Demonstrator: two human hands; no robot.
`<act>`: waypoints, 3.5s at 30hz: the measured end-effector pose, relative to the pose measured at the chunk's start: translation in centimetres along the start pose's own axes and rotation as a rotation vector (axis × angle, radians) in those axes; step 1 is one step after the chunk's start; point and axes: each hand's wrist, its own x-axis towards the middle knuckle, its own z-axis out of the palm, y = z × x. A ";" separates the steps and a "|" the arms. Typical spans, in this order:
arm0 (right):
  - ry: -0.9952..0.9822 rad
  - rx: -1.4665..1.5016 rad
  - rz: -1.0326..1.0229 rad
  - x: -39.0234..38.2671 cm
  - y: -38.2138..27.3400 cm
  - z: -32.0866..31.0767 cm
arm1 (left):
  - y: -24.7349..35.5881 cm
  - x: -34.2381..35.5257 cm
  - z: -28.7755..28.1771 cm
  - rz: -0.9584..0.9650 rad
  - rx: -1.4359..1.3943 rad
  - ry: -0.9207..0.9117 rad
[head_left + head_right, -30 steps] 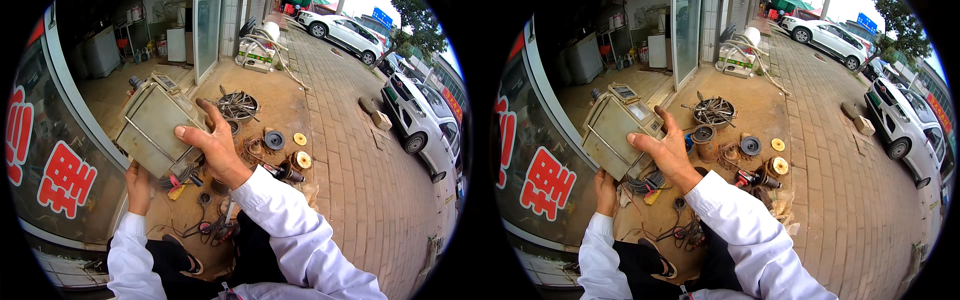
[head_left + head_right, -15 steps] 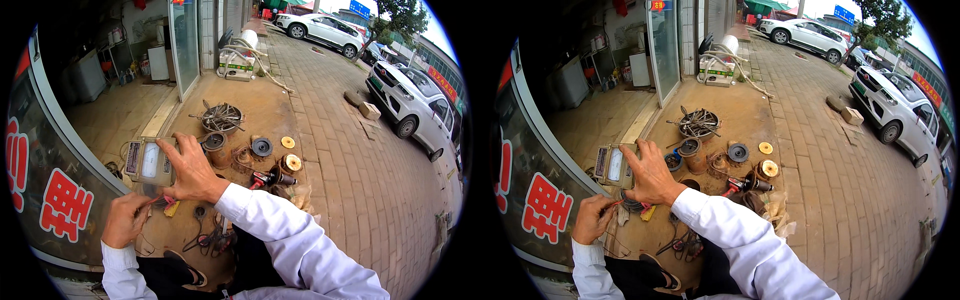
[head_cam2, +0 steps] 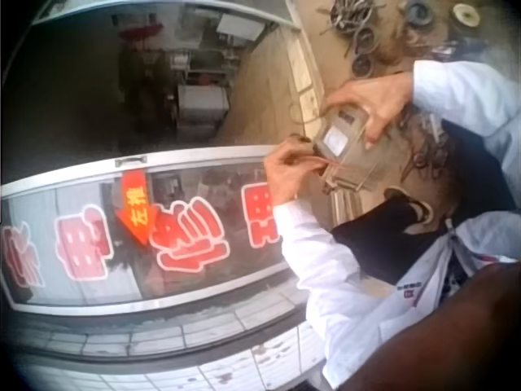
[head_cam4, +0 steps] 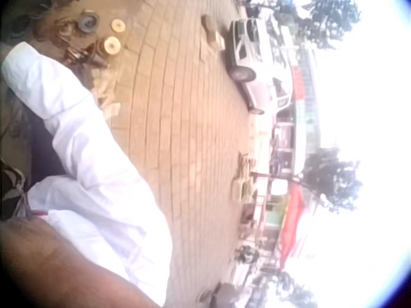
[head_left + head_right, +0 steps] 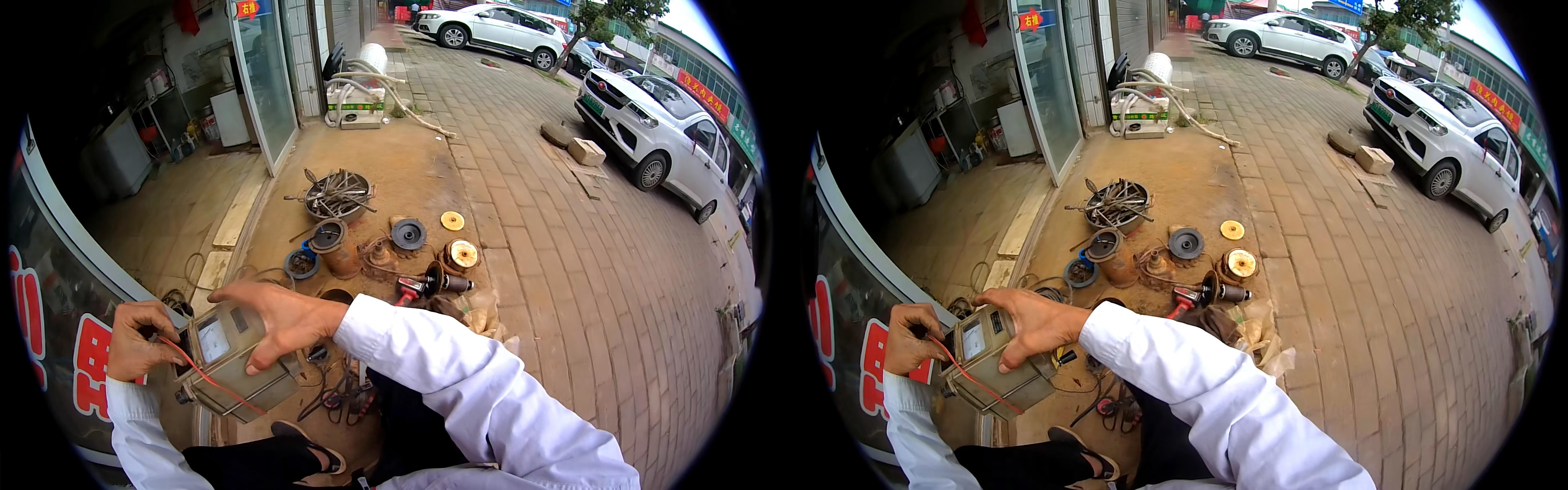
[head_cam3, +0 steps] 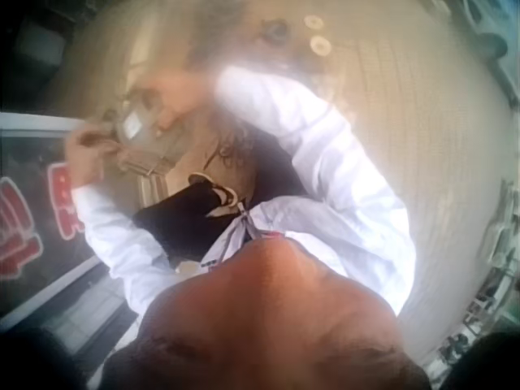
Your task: The person sits on a low stool and works on a small gray electrical box, using a screwdriver to tighten screws and connect wires. They handle a coiled gray cable, a red power tool, and various metal parts, repeatedly adjusting the box and its connections.
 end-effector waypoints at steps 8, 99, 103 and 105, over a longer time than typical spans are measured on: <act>-0.148 0.417 0.062 -0.6 -1.0 -0.2 | -0.6 1.1 1.9 0.033 -0.420 0.042; 0.213 -0.310 0.015 0.7 1.3 4.0 | 0.7 -4.0 -0.1 -0.239 0.226 0.085; 0.231 -0.382 0.017 0.4 1.7 3.9 | 1.5 -4.1 2.4 -0.229 0.333 0.052; 0.250 -0.400 0.007 0.3 1.8 3.9 | 0.6 -4.4 2.7 -0.221 0.301 0.082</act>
